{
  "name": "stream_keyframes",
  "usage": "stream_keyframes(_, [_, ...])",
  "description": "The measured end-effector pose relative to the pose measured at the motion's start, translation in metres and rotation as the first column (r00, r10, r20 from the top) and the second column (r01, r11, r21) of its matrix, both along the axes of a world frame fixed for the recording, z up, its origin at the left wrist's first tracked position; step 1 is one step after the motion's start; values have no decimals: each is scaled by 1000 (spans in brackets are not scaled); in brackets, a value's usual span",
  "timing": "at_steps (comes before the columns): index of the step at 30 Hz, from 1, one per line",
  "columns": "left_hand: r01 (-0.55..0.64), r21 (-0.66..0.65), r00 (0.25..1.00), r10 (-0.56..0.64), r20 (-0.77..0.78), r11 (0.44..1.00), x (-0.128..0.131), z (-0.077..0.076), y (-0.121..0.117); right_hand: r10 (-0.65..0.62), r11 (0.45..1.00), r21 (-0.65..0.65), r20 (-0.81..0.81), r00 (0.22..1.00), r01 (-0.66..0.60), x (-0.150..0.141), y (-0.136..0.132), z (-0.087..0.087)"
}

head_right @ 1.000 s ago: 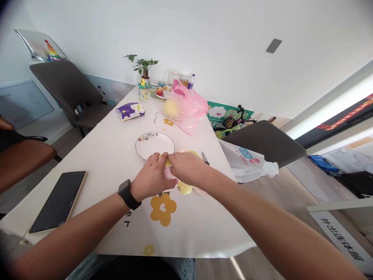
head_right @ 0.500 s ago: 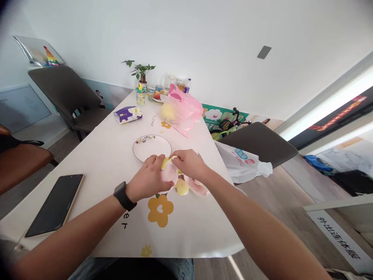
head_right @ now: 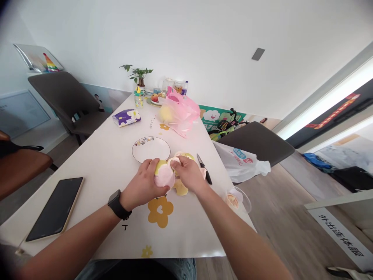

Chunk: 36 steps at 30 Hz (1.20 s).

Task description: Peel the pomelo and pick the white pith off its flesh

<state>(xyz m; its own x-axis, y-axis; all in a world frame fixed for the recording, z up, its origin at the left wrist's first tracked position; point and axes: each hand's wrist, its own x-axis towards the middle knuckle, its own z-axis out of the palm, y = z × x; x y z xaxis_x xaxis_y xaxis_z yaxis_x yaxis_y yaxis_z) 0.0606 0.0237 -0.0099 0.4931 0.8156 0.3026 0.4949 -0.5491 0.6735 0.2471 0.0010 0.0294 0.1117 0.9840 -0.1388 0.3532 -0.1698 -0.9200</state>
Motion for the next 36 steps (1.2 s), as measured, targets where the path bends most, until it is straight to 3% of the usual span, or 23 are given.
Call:
stream_keyframes(3, [-30, -36, 999, 31, 40, 999, -5, -6, -2, -268, 951, 91, -235, 934, 296, 5, 3, -20])
stream_keyframes(5, [-39, -69, 997, 43, 64, 997, -10, -10, -2, -360, 906, 135, -248, 899, 400, 15, 2, -23])
stream_keyframes(7, [-33, -80, 996, 39, 84, 996, -15, -13, -2, -427, 882, 197, -50, 903, 428, 30, 1, -19])
stream_keyframes(8, [-27, -75, 995, 34, 90, 997, -17, -14, -2, -436, 890, 219, 149, 888, 400, 37, 1, -15])
stream_keyframes(10, [-18, -57, 995, 24, 95, 998, -19, -15, -3, -316, 949, 200, 573, 756, 245, 50, 1, -8])
stream_keyframes(13, [-15, -30, 996, 18, 88, 999, -19, -15, -5, -89, 996, 74, 791, 606, 50, 54, 1, -1])
stream_keyframes(17, [-4, -6, 996, 4, 88, 1000, -18, -16, -8, 69, 990, 28, 758, 648, -138, 32, -9, 7])
stream_keyframes(19, [13, 21, 996, -15, 87, 1000, -18, -18, -9, 238, 955, -23, 655, 717, -296, 17, -14, 18])
stream_keyframes(20, [22, 38, 996, -25, 83, 999, -18, -19, -10, 309, 932, -49, 628, 715, -360, 11, -16, 25])
stream_keyframes(24, [47, 90, 997, -52, 58, 995, -18, -22, -11, 430, 863, -121, 686, 587, -491, -2, -10, 51])
stream_keyframes(27, [68, 125, 996, -74, 46, 990, -17, -24, -12, 474, 834, -190, 728, 495, -518, -6, -2, 62])
stream_keyframes(31, [51, 143, 997, -59, 52, 988, -16, -26, -13, 452, 841, -240, 804, 387, -484, -17, 0, 60])
stream_keyframes(36, [46, 161, 997, -55, 53, 986, -13, -27, -14, 422, 853, -237, 838, 347, -464, -23, 1, 50])
